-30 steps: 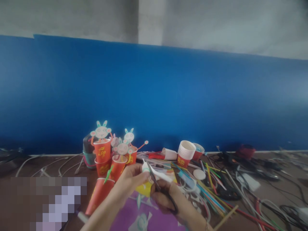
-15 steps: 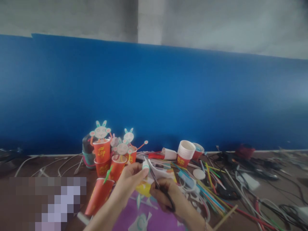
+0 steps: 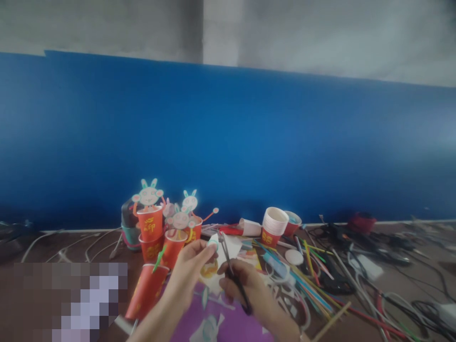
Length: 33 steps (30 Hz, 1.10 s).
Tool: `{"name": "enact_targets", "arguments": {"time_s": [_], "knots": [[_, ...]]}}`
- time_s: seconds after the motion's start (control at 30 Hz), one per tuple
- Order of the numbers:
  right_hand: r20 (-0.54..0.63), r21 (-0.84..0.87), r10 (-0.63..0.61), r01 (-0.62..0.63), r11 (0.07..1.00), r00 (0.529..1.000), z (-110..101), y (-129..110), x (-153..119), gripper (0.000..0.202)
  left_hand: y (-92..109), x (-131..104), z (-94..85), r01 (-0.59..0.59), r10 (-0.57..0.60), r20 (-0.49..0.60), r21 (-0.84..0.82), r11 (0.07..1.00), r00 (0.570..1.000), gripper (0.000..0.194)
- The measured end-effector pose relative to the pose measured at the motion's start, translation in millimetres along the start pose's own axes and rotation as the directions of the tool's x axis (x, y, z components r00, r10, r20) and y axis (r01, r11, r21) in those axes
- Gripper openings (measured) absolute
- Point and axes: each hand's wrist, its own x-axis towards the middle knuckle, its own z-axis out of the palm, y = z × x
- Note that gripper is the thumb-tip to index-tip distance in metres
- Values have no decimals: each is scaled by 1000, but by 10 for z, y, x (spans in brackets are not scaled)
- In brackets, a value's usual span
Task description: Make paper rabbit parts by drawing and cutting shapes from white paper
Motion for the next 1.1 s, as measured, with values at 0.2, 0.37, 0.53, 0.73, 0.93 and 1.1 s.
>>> {"name": "enact_targets", "arguments": {"time_s": [0.2,0.37,0.53,0.73,0.93,1.1], "knots": [[-14,31,-58,58,998,998,108,1,-35,34,-47,-84,108,16,-15,17,-54,998,1000,31],[-22,46,-101,102,994,995,125,14,-27,31,-65,-113,138,15,-15,3,-93,996,1000,34],[-50,49,-106,108,993,993,133,21,-33,29,-67,-133,149,38,-38,3,-114,993,999,35],[-60,52,-114,117,992,992,142,64,-26,29,-53,-160,180,67,-71,-13,-193,979,997,36],[-113,-11,-135,135,991,984,155,56,-31,35,-84,-152,165,64,-69,-21,-204,977,997,37],[-110,-45,-164,159,986,980,140,30,-47,36,-83,-151,165,52,-57,-21,-193,980,998,34]]}}
